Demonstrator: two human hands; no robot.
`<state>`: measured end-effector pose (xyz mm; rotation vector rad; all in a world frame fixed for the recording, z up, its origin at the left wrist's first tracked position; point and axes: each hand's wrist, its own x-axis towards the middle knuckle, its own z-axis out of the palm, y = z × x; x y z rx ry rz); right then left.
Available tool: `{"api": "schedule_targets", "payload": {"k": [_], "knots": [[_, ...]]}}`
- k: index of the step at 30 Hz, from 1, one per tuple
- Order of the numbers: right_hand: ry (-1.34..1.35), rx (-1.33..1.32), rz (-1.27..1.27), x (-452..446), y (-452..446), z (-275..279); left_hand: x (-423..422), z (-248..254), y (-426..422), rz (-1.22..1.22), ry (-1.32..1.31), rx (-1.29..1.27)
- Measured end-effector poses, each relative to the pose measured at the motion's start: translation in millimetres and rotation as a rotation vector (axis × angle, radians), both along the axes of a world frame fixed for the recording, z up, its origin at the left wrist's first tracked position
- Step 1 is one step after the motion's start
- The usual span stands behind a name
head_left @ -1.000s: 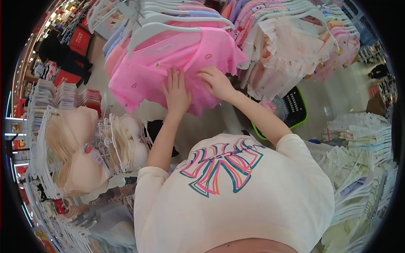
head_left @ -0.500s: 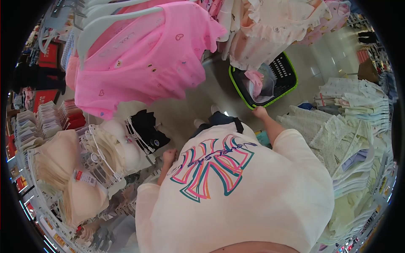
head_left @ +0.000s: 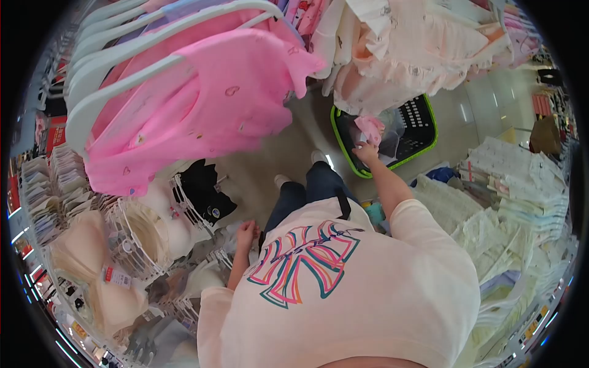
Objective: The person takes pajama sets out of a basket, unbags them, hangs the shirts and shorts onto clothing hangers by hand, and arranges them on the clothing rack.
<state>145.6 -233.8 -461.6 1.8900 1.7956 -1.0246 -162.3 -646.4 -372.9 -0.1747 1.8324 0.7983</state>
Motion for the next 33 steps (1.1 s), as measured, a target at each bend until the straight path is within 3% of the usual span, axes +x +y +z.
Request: {"api": "schedule_targets", "payload": {"k": [5, 9, 11, 14, 17, 20, 23, 24, 27, 30, 33], "knots": [[-0.030, -0.055, 0.075, -12.2, 49.6, -0.7, 13.5, -10.0, 14.7, 0.117, 0.044, -0.030], [-0.023, -0.115, 0.204, 7.3, 73.4, -48.7, 25.0, -16.9, 9.9, 0.162, 0.096, -0.094], [-0.102, 0.002, 0.003, 15.2, 66.8, -98.6, 30.5, -20.8, 1.1, 0.166, 0.098, -0.135], [-0.054, -0.110, 0.025, 16.3, 72.2, -89.2, 41.1, -29.3, -20.2, 0.147, 0.094, -0.131], [0.121, -0.186, -0.064, 41.8, 74.9, -160.3, 44.6, -28.6, -32.3, 0.133, 0.055, -0.181], [-0.084, 0.340, 0.233, 43.2, 46.0, -144.9, 44.6, -14.1, -26.7, 0.153, 0.023, -0.170], [0.152, 0.396, 0.055, 53.7, 27.8, -122.0, 38.6, -14.4, -21.3, 0.145, 0.036, -0.164], [0.090, 0.171, -0.097, 47.6, 28.8, -101.4, 33.9, -14.7, -18.2, 0.112, 0.040, -0.151], [0.072, -0.046, 0.006, 42.8, 23.9, -85.5, 28.7, -16.4, -8.8, 0.066, 0.048, -0.120], [-0.065, 0.550, 0.392, 24.6, 6.1, -68.9, 33.5, -10.3, -1.8, 0.098, 0.058, -0.114], [0.055, 0.407, 0.700, -1.1, 7.3, -44.1, 44.3, -4.9, -11.0, 0.121, 0.044, -0.138]]}}
